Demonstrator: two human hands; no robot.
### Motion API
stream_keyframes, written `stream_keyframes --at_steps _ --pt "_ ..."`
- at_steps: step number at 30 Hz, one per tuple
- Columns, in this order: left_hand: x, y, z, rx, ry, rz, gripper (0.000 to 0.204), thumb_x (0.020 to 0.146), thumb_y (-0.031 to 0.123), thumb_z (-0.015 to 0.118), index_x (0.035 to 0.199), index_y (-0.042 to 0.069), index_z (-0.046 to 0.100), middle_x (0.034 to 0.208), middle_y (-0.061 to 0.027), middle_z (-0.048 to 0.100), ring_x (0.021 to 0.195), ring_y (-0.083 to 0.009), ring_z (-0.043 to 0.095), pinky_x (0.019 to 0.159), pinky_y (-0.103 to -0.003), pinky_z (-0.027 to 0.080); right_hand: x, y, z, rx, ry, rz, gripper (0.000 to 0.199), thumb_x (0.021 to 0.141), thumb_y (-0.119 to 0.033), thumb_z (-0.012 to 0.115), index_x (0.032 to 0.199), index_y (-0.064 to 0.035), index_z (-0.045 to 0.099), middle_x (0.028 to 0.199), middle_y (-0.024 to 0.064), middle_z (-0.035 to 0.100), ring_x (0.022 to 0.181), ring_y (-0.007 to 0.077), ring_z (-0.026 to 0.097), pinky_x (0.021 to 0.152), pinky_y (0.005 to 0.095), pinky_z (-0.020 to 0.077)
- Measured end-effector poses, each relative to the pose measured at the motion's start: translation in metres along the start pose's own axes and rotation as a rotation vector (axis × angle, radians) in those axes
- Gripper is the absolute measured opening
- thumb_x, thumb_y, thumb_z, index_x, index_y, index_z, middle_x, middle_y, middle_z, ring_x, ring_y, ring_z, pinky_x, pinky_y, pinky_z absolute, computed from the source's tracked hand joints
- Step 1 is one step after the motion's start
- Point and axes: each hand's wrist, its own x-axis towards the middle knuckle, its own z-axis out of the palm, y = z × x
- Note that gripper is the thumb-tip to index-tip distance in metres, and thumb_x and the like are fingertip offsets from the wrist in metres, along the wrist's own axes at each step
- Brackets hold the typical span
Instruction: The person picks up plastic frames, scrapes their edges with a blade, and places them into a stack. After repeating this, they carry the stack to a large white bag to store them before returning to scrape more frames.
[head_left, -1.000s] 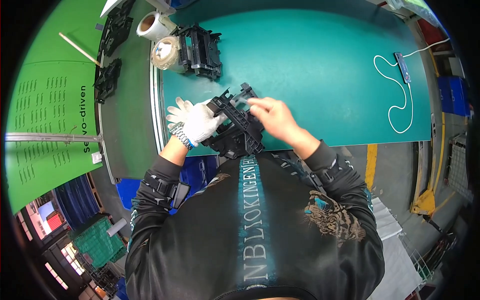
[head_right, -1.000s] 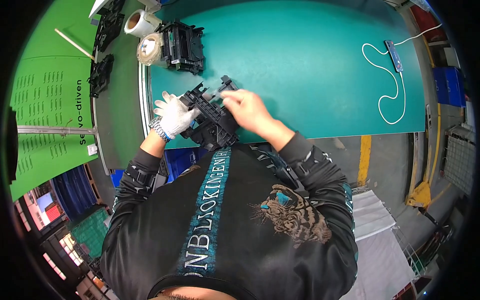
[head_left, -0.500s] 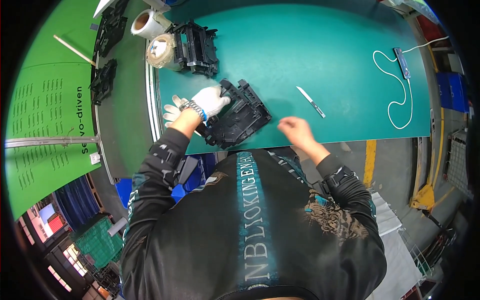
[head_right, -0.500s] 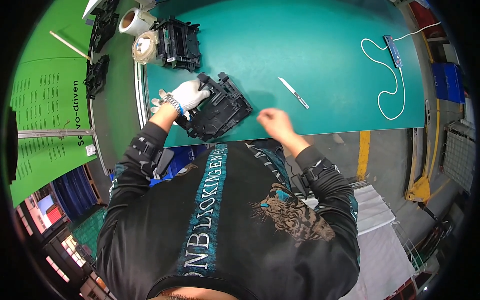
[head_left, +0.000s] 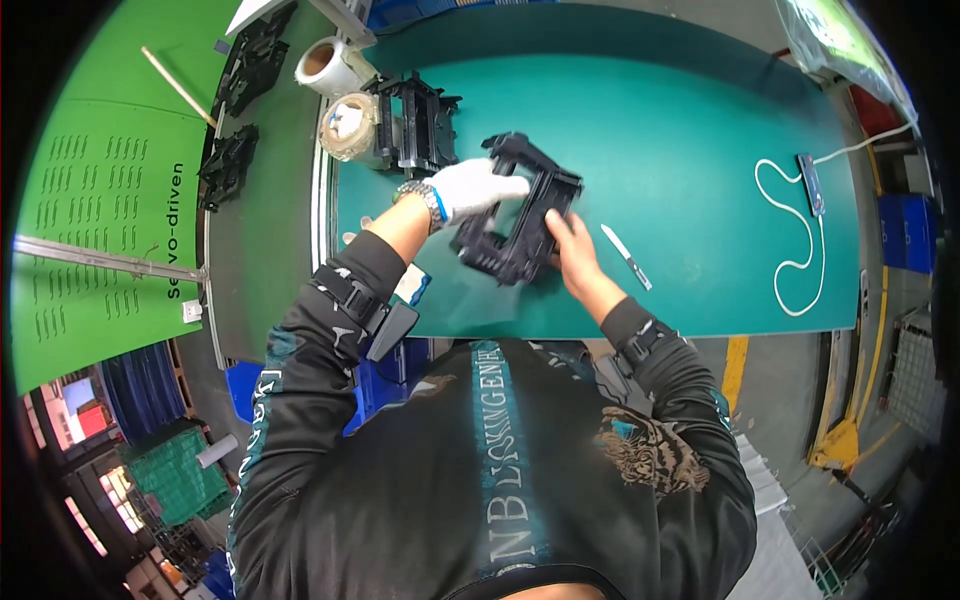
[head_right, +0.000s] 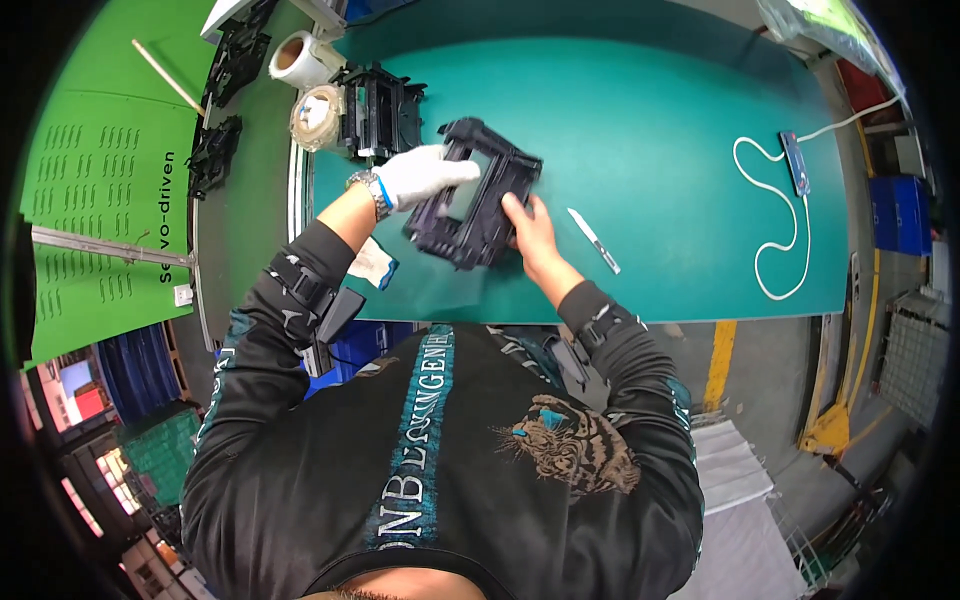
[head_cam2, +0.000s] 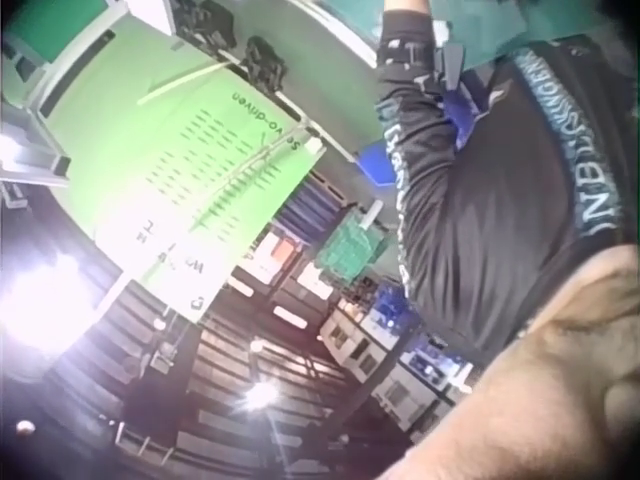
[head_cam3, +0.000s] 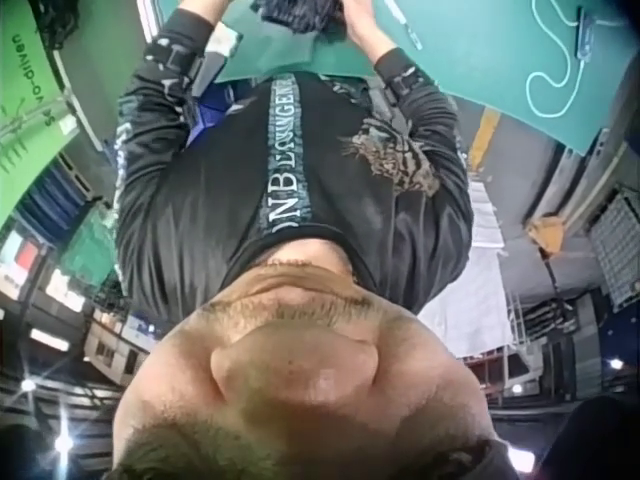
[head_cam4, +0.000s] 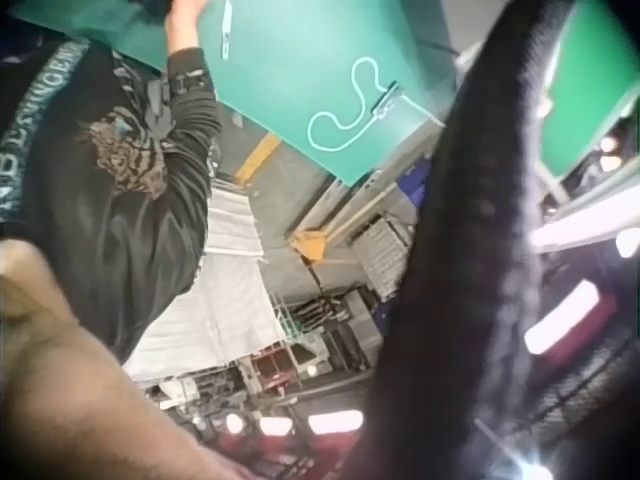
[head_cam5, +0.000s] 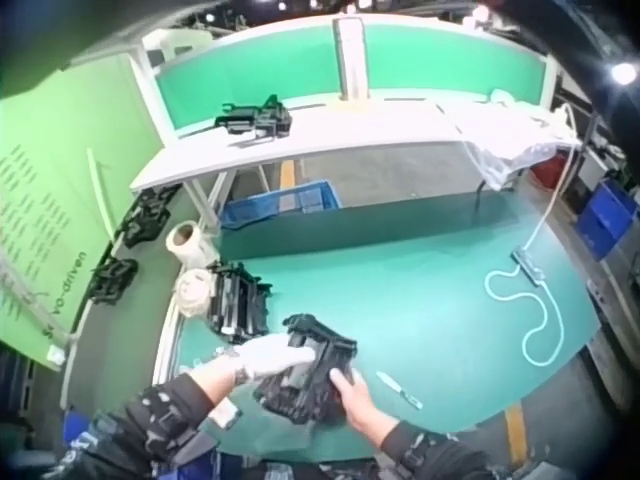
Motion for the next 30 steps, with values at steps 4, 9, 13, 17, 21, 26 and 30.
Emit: stream_keyframes --at_steps 4,9,13,17,21,26,30 --pt "0.033 -0.009 -0.012 -0.556 0.27 0.33 0.032 0.09 0.033 0.067 0.096 0.001 0.065 0.085 -0.0068 0.068 0.076 -0.0182 0.066 0.068 -0.033 0.054 0.073 -0.025 0.014 -0.005 0.03 -0.246 0.077 0.097 -0.043 0.058 0.151 0.0005 0.025 0.147 0.0141 0.042 0.131 0.0224 0.046 0.109 0.034 0.0358" --pt "0.034 0.0 -0.037 -1.004 0.137 0.25 0.035 0.089 0.027 0.067 0.107 -0.002 0.063 0.1 -0.0106 0.067 0.086 -0.0177 0.065 0.076 -0.034 0.053 0.125 -0.047 0.042 0.013 -0.003 -0.343 0.071 0.098 -0.046 0.053 0.149 -0.0006 0.033 0.147 0.0161 0.044 0.132 0.025 0.046 0.11 0.0339 0.0342" --pt "0.015 -0.012 -0.052 -1.038 0.28 0.098 0.027 0.09 0.023 0.066 0.103 0.0 0.064 0.095 -0.0092 0.068 0.078 -0.0175 0.065 0.07 -0.034 0.054 0.116 -0.063 0.078 -0.482 0.151 -0.314 0.067 0.098 -0.047 0.049 0.145 -0.0011 0.04 0.146 0.0192 0.046 0.134 0.0294 0.045 0.111 0.0354 0.0333" --pt "-0.009 -0.001 -0.059 -0.731 0.277 -0.038 0.023 0.09 0.026 0.066 0.093 0.004 0.066 0.084 -0.0053 0.067 0.066 -0.0159 0.062 0.059 -0.032 0.052 0.125 -0.066 0.08 -0.71 0.172 -0.35 0.064 0.097 -0.048 0.048 0.142 -0.002 0.046 0.145 0.0211 0.047 0.135 0.0333 0.043 0.112 0.0365 0.0327" --pt "-0.021 -0.003 -0.063 -0.39 0.263 -0.107 0.035 0.087 0.038 0.068 0.087 0.003 0.068 0.074 -0.0045 0.065 0.056 -0.0143 0.058 0.052 -0.03 0.049 0.116 -0.067 0.082 -0.719 0.11 -0.383 0.065 0.097 -0.048 0.048 0.142 -0.0015 0.046 0.145 0.0204 0.047 0.135 0.0331 0.044 0.112 0.0367 0.0329" --pt "-0.021 -0.011 -0.055 -0.2 0.321 -0.112 0.046 0.083 0.05 0.069 0.082 0.004 0.068 0.066 -0.0029 0.06 0.051 -0.0121 0.052 0.047 -0.028 0.041 0.089 -0.069 0.086 -0.644 0.073 -0.354 0.081 0.091 -0.059 0.052 0.145 -0.0009 0.04 0.142 0.0246 0.048 0.134 0.0368 0.044 0.111 0.0389 0.0343" --pt "-0.015 -0.013 -0.051 -0.154 0.331 -0.099 0.049 0.083 0.055 0.068 0.079 0.006 0.069 0.063 -0.0015 0.059 0.048 -0.0113 0.05 0.044 -0.027 0.036 0.088 -0.073 0.086 -0.722 0.027 -0.351 0.089 0.084 -0.064 0.058 0.146 -0.0017 0.04 0.144 0.0236 0.047 0.134 0.0357 0.044 0.111 0.0386 0.0339"
